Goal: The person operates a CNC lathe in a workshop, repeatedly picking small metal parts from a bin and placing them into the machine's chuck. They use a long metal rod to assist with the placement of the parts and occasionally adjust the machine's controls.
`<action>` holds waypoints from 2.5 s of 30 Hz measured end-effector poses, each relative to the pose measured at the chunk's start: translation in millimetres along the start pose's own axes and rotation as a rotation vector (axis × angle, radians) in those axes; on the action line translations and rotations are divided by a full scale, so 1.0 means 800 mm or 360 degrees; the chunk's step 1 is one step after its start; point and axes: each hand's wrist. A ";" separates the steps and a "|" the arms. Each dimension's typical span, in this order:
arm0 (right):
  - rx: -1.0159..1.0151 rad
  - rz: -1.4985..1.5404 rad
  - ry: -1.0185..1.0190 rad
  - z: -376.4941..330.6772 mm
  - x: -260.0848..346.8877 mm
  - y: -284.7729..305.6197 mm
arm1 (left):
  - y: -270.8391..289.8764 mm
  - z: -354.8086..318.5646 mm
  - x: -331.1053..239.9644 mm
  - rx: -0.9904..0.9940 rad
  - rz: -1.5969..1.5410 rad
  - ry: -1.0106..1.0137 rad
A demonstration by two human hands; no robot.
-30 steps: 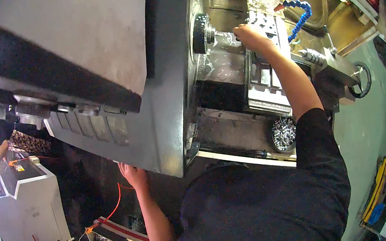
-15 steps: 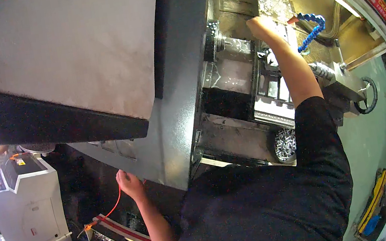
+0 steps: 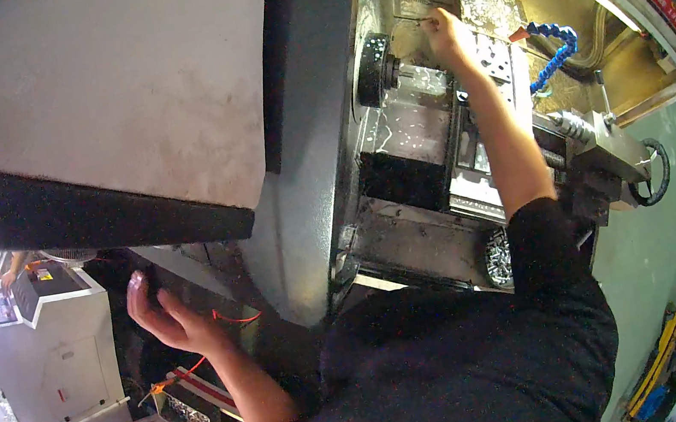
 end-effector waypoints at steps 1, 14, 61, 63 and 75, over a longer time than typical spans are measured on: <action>0.0101 0.0250 -0.0210 -0.010 0.010 -0.014 | -0.013 0.014 -0.021 -0.0019 -0.0118 -0.0070; -0.0232 0.1596 -0.0815 -0.125 0.073 -0.108 | -0.058 0.026 -0.086 0.0065 -0.0205 -0.0093; 0.0515 0.0902 -0.0568 -0.320 0.121 -0.052 | -0.032 0.013 -0.129 0.0546 0.0203 -0.0515; 0.0505 0.1099 -0.0468 -0.379 0.130 -0.070 | -0.025 0.019 -0.132 0.0622 0.0129 -0.0598; 0.1053 0.0953 -0.1044 -0.688 0.176 0.032 | 0.045 -0.131 0.120 0.0365 0.0110 0.0245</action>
Point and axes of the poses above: each hand's wrist, its own z-axis towards the middle knuckle, its own y-axis out of the back of the hand, x = y × z, and after that the axes turned 12 degrees about x, right-handed
